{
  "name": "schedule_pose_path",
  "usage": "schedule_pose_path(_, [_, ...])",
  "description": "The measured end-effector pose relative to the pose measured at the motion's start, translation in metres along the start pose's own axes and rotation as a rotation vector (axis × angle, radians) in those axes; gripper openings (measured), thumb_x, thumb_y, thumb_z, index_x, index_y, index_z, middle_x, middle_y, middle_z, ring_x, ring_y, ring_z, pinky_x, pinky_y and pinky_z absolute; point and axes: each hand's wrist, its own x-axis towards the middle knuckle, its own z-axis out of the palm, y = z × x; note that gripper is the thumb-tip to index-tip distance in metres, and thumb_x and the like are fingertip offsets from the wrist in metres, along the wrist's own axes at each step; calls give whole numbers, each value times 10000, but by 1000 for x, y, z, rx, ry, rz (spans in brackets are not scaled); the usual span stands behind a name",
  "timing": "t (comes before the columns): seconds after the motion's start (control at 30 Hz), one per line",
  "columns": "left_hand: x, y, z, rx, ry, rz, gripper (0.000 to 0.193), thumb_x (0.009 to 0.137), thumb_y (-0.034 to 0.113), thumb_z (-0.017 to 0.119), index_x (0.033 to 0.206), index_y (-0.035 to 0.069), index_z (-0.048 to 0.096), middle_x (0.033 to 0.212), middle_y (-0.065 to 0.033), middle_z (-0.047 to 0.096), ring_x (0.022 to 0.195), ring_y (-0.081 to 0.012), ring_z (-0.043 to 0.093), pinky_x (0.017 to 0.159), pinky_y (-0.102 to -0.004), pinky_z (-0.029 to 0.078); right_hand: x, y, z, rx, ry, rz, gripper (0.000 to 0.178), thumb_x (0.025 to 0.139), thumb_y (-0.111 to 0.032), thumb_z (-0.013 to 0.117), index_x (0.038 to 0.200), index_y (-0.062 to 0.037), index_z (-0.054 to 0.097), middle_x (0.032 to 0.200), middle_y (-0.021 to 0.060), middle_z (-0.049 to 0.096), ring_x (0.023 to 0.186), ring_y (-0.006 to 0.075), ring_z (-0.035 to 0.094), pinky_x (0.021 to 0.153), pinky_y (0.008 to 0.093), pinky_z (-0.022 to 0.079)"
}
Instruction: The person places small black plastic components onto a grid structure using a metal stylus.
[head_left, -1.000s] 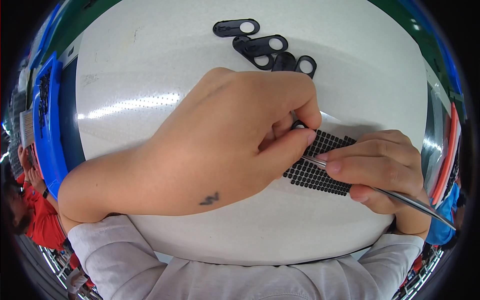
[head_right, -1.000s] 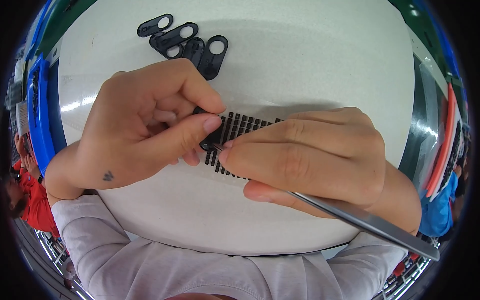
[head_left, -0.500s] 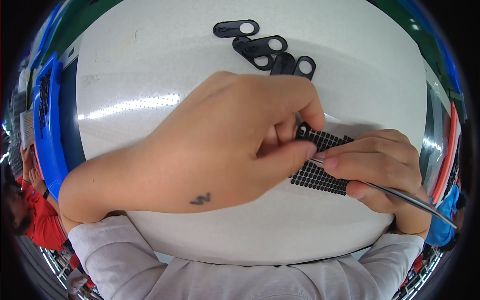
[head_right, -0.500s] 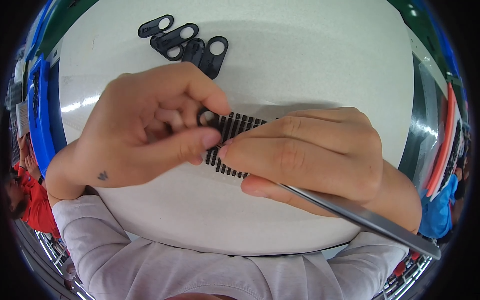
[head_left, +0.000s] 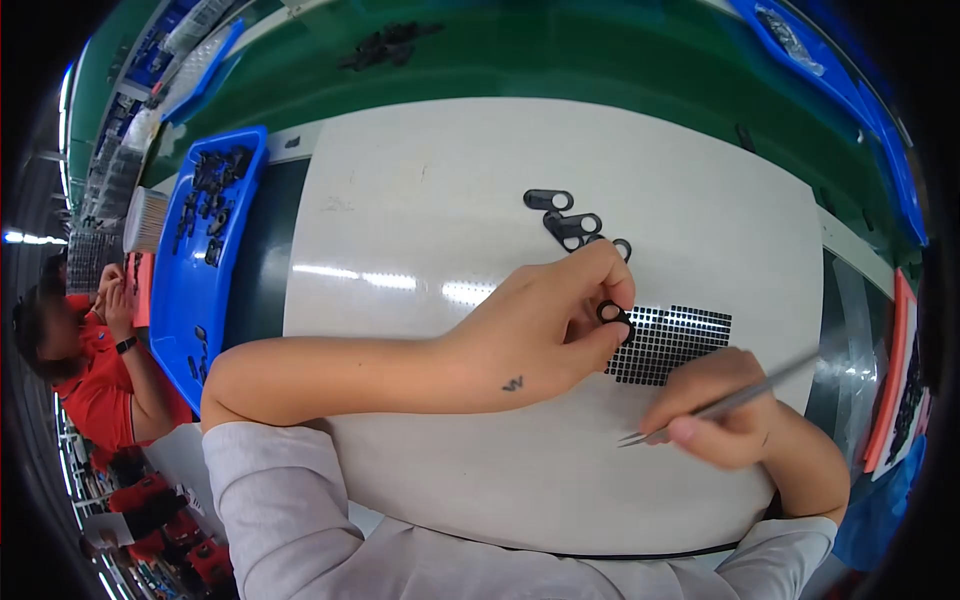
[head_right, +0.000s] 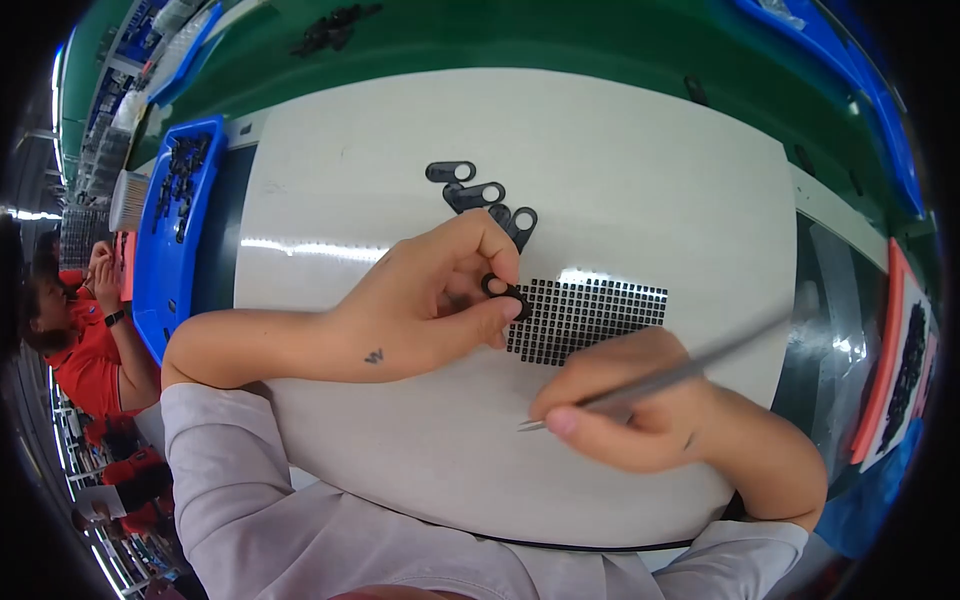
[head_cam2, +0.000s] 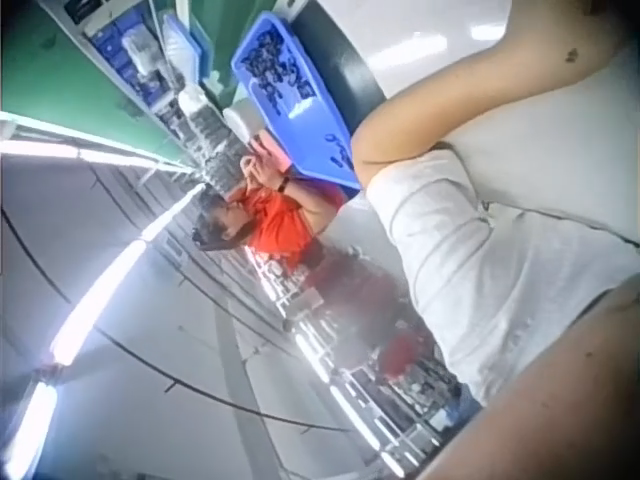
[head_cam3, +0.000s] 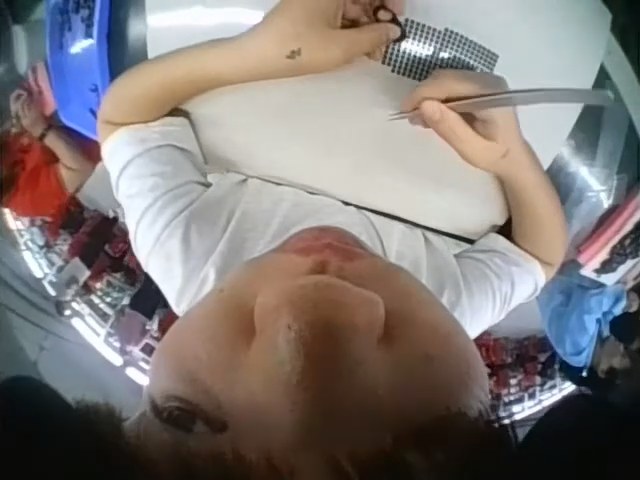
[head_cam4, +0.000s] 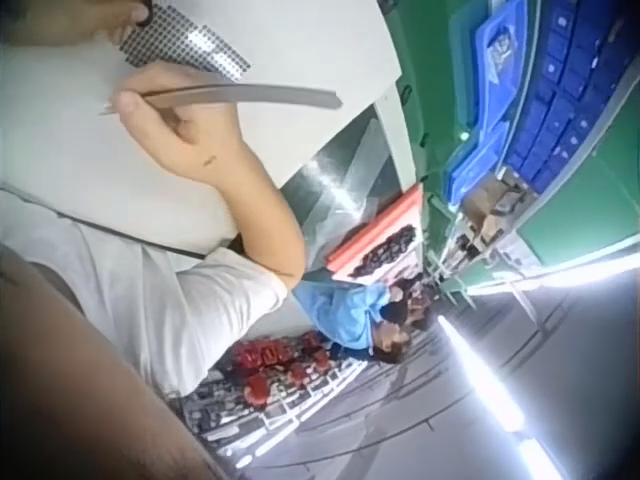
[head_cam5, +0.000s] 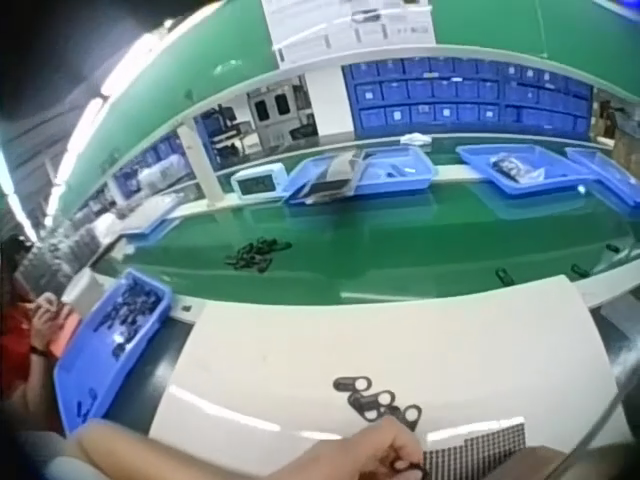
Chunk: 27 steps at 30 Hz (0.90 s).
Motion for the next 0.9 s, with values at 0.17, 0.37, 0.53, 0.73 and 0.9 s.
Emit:
schedule_pose_path(0.17, [40, 30, -29, 211, 198, 268, 137, 830, 95, 542, 938, 42, 476, 884, -55, 537, 742, -107, 559, 600, -231, 438, -2, -8, -7, 164, 2, 178, 208, 808, -130, 513, 809, 47, 623, 685, 120, 613, 565, 146, 588, 500, 243, 463])
schedule_pose_path(0.37, [126, 12, -111, 771, 522, 422, 190, 756, 198, 597, 876, 53, 623, 835, -98, 613, 805, -220, 579, 707, -318, 455, -1, -16, -6, 215, 33, 302, 196, 839, -126, 504, 837, 30, 623, 719, 101, 611, 586, 118, 570, 520, 221, 448])
schedule_pose_path(0.53, [118, -17, -178, 1303, 1035, 182, 751, 629, 609, 611, 1208, 158, 449, 1292, -180, 355, 1201, -335, 317, 938, -523, 252, 0, -15, -10, 193, 0, 307, 183, 841, -116, 510, 844, 26, 626, 723, 96, 613, 591, 117, 570, 526, 225, 450])
schedule_pose_path(0.73, [136, -32, -226, 1150, 885, 163, 711, 678, 625, 556, 1245, 215, 429, 1238, -175, 423, 1139, -364, 385, 952, -487, 260, -2, -7, -12, 164, -10, 196, 175, 833, -115, 524, 860, 24, 628, 708, 95, 611, 557, 119, 566, 509, 226, 440])
schedule_pose_path(0.9, [154, -40, -229, 1329, 862, 426, 265, 817, 354, 513, 973, 153, 586, 942, -134, 535, 908, -325, 483, 800, -402, 402, 5, -10, -16, 149, -41, 223, 180, 832, -122, 528, 866, 23, 629, 707, 99, 611, 533, 121, 566, 485, 224, 426])
